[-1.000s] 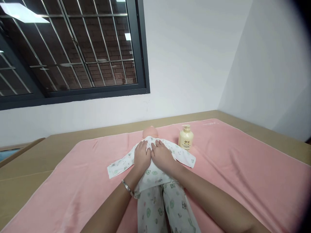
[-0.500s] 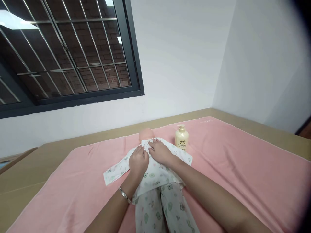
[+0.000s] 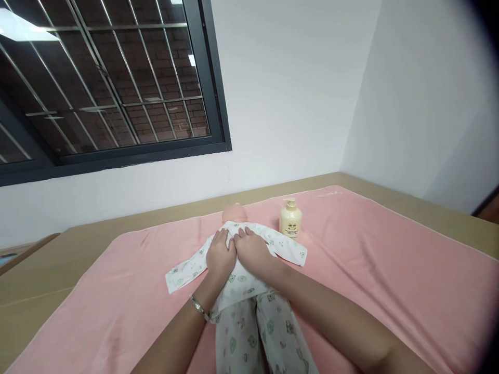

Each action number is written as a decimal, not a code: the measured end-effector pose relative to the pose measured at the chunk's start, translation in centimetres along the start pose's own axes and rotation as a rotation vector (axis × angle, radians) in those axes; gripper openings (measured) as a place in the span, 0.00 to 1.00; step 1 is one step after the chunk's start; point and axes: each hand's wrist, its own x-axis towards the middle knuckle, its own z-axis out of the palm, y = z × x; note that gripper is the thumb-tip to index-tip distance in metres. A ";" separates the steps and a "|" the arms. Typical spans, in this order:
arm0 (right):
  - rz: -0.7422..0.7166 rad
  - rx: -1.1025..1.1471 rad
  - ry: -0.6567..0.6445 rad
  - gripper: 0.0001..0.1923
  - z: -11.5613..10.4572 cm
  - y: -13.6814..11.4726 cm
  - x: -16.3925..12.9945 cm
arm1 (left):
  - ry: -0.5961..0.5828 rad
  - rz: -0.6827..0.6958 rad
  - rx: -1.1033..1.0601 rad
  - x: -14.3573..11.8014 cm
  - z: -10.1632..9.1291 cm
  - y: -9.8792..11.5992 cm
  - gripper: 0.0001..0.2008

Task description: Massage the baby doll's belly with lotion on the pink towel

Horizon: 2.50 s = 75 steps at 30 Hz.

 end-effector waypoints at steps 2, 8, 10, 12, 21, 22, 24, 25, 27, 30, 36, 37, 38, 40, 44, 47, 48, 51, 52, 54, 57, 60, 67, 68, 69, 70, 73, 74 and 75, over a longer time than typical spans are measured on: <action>0.008 -0.012 -0.022 0.16 -0.2 -0.4 -0.1 | 0.004 0.006 -0.031 0.1 0.3 -0.3 0.22; 0.233 0.214 0.019 0.16 0.2 1.0 0.2 | 0.007 0.045 -0.035 0.2 0.5 -0.4 0.23; 0.262 0.244 0.047 0.20 0.8 1.6 0.3 | 0.011 0.063 -0.027 0.2 0.5 -0.4 0.23; 0.255 0.250 0.075 0.23 1.4 2.0 0.5 | 0.012 0.073 -0.021 0.2 0.5 -0.4 0.22; 0.230 0.265 0.099 0.25 2.4 2.0 0.4 | 0.038 0.080 -0.017 0.3 0.8 -0.7 0.22; 0.229 0.268 0.103 0.25 2.4 2.1 0.4 | 0.036 0.078 -0.019 0.3 0.8 -0.7 0.22; 0.226 0.272 0.115 0.25 2.3 2.1 0.4 | 0.029 0.070 -0.019 0.3 0.7 -0.7 0.22; 0.225 0.273 0.120 0.25 2.3 2.1 0.4 | 0.026 0.066 -0.020 0.3 0.7 -0.7 0.22; 0.227 0.274 0.119 0.25 2.2 2.1 0.4 | 0.025 0.062 -0.020 0.3 0.7 -0.6 0.22; 0.234 0.273 0.105 0.25 2.2 2.1 0.4 | 0.028 0.059 -0.020 0.3 0.8 -0.7 0.22; 0.235 0.273 0.109 0.25 2.3 2.0 0.3 | 0.019 0.061 -0.007 0.3 0.8 -0.6 0.23; 0.236 0.273 0.108 0.25 2.4 2.0 0.4 | 0.018 0.064 -0.005 0.3 0.7 -0.6 0.23; 0.235 0.272 0.104 0.25 2.4 2.1 0.4 | 0.021 0.066 -0.004 0.3 0.7 -0.6 0.23; 0.218 0.268 0.077 0.26 2.4 2.4 0.5 | 0.030 0.075 -0.002 0.3 0.7 -0.6 0.22; 0.154 0.271 -0.013 0.28 2.4 3.2 0.7 | 0.068 0.102 0.003 0.1 0.8 -0.6 0.21; 0.133 0.256 -0.017 0.28 2.4 3.4 0.8 | 0.101 0.150 -0.022 -0.2 0.9 -0.6 0.20; 0.128 0.247 -0.013 0.28 2.4 3.4 0.8 | 0.110 0.169 -0.031 -0.3 1.0 -0.6 0.20; 0.118 0.224 -0.006 0.27 2.2 3.2 0.7 | 0.126 0.194 -0.043 -0.3 1.1 -0.7 0.19; 0.116 0.219 -0.005 0.27 2.1 3.0 0.7 | 0.121 0.184 -0.043 -0.3 1.1 -0.7 0.19; 0.117 0.211 0.000 0.26 1.8 2.6 0.6 | 0.091 0.150 -0.040 -0.1 1.0 -0.8 0.20; 0.129 0.190 0.020 0.24 1.3 1.7 0.3 | 0.042 0.097 -0.021 0.1 0.9 -0.9 0.22; 0.153 0.138 0.036 0.22 1.0 0.5 -0.2 | 0.039 0.055 0.000 0.1 0.9 -0.9 0.22; 0.151 0.137 0.023 0.17 0.6 -0.3 -0.8 | 0.087 0.093 -0.024 -0.1 1.0 -1.0 0.21; 0.176 0.166 0.025 0.18 0.5 0.0 -0.7 | 0.104 0.125 -0.037 -0.1 1.0 -1.1 0.21; 0.201 0.197 0.028 0.19 0.5 0.4 -0.5 | 0.125 0.160 -0.048 -0.2 1.0 -1.1 0.20; 0.222 0.229 0.029 0.20 0.5 0.8 -0.3 | 0.148 0.195 -0.054 -0.2 1.0 -1.1 0.20; 0.251 0.303 0.020 0.23 0.8 2.0 0.2 | 0.214 0.262 -0.036 -0.3 1.1 -1.1 0.18; 0.246 0.319 0.015 0.24 0.9 2.3 0.3 | 0.230 0.270 -0.028 -0.3 1.1 -1.1 0.17; 0.244 0.328 0.012 0.25 1.1 2.5 0.4 | 0.245 0.273 -0.022 -0.4 1.1 -1.1 0.17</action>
